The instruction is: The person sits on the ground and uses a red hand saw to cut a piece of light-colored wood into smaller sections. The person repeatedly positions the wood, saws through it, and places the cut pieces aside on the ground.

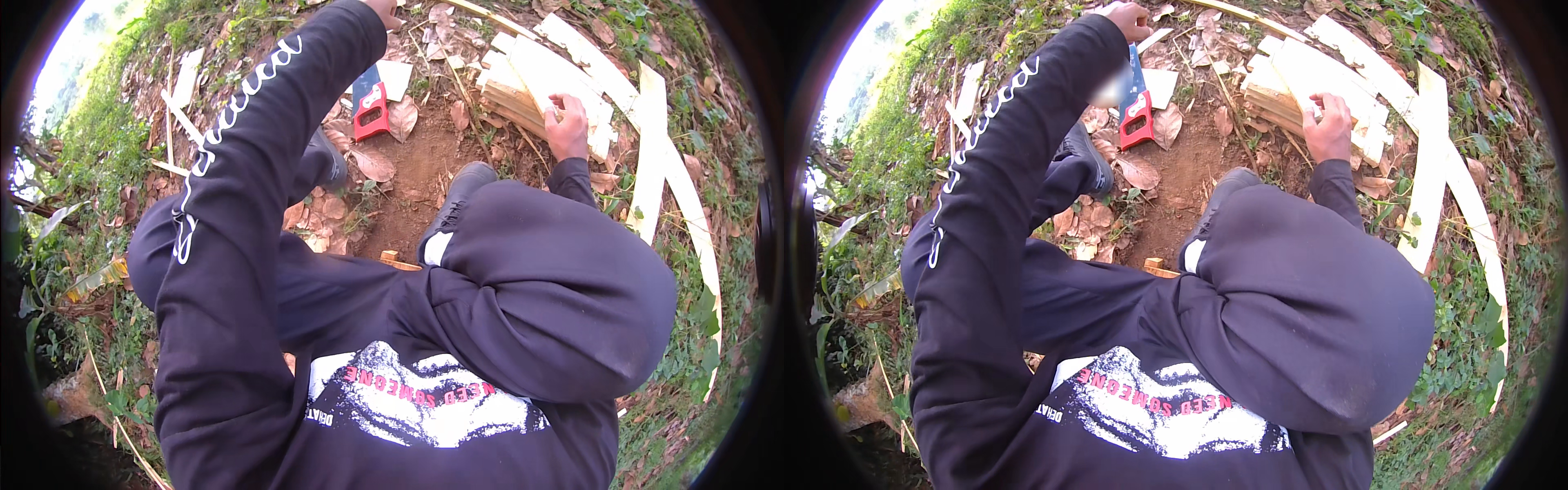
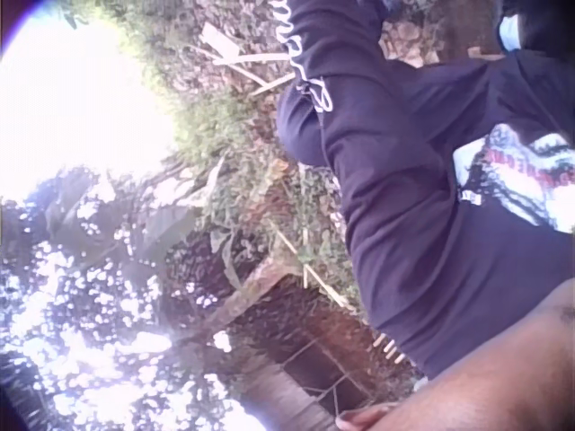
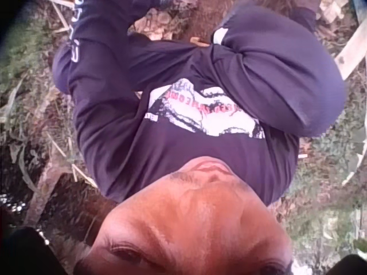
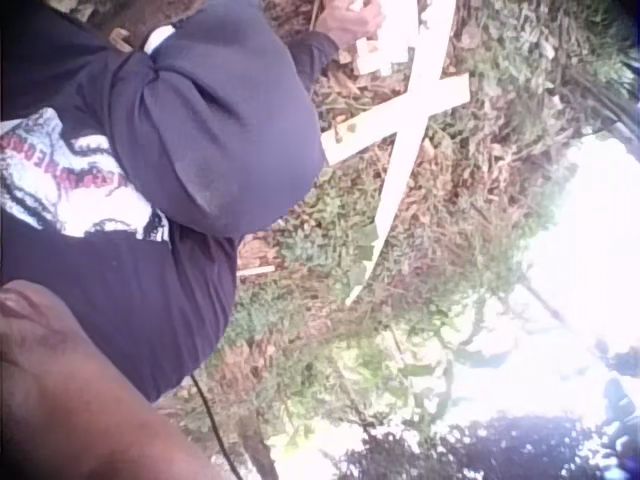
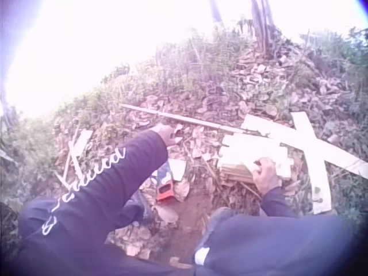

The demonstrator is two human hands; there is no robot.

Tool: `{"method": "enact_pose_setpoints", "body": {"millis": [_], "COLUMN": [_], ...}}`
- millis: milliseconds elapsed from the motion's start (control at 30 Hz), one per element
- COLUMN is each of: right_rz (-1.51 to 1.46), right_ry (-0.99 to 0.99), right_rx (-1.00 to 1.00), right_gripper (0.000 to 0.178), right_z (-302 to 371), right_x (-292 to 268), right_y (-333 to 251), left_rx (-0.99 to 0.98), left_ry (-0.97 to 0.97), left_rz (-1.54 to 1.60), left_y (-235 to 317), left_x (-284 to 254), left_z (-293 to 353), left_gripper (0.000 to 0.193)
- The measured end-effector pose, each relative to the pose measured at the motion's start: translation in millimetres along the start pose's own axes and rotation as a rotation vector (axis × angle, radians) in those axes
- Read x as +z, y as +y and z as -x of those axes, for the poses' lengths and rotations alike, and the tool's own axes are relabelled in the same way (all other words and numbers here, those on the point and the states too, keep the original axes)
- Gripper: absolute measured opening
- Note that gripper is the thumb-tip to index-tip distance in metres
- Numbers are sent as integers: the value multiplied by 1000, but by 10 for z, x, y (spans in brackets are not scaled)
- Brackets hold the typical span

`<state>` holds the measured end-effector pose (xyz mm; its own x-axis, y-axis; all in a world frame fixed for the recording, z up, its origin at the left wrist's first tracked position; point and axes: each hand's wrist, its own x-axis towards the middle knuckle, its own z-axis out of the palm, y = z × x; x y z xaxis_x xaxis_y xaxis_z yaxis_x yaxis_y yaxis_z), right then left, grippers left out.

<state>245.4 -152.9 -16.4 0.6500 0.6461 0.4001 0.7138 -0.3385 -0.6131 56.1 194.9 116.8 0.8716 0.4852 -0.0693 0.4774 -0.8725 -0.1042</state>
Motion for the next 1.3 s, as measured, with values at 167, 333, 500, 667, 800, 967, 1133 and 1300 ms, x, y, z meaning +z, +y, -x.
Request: {"method": "enact_pose_setpoints", "body": {"millis": [167,333,500,667,800,967,1133,1300], "right_rz": [292,422,303,384,172,164,56,76], "right_ry": [-88,-365,-510,-402,-213,-68,58,317], "right_rx": [-23,-130,-134,-114,-91,-32,83,294], "right_gripper": [46,56,44,40,42,41,39,39], "right_z": [-196,-504,-640,-509,-518,-519,109,1339], "right_x": [224,398,208,330,269,-487,-1314,-2167], "right_y": [47,292,246,137,323,38,238,949], "left_rx": [-274,-531,-640,-641,-822,-797,-577,-337], "left_ry": [-413,-341,-4,50,144,481,780,929], "left_rz": [232,382,276,291,725,1096,1271,1452], "left_y": [-221,386,648,554,325,-213,-518,-512], "left_x": [1048,1859,2276,2348,1849,428,-1070,-2108], "left_z": [422,1215,1540,1585,1260,885,1050,1153], "left_gripper": [48,50,52,46,40,42,38,34]}}
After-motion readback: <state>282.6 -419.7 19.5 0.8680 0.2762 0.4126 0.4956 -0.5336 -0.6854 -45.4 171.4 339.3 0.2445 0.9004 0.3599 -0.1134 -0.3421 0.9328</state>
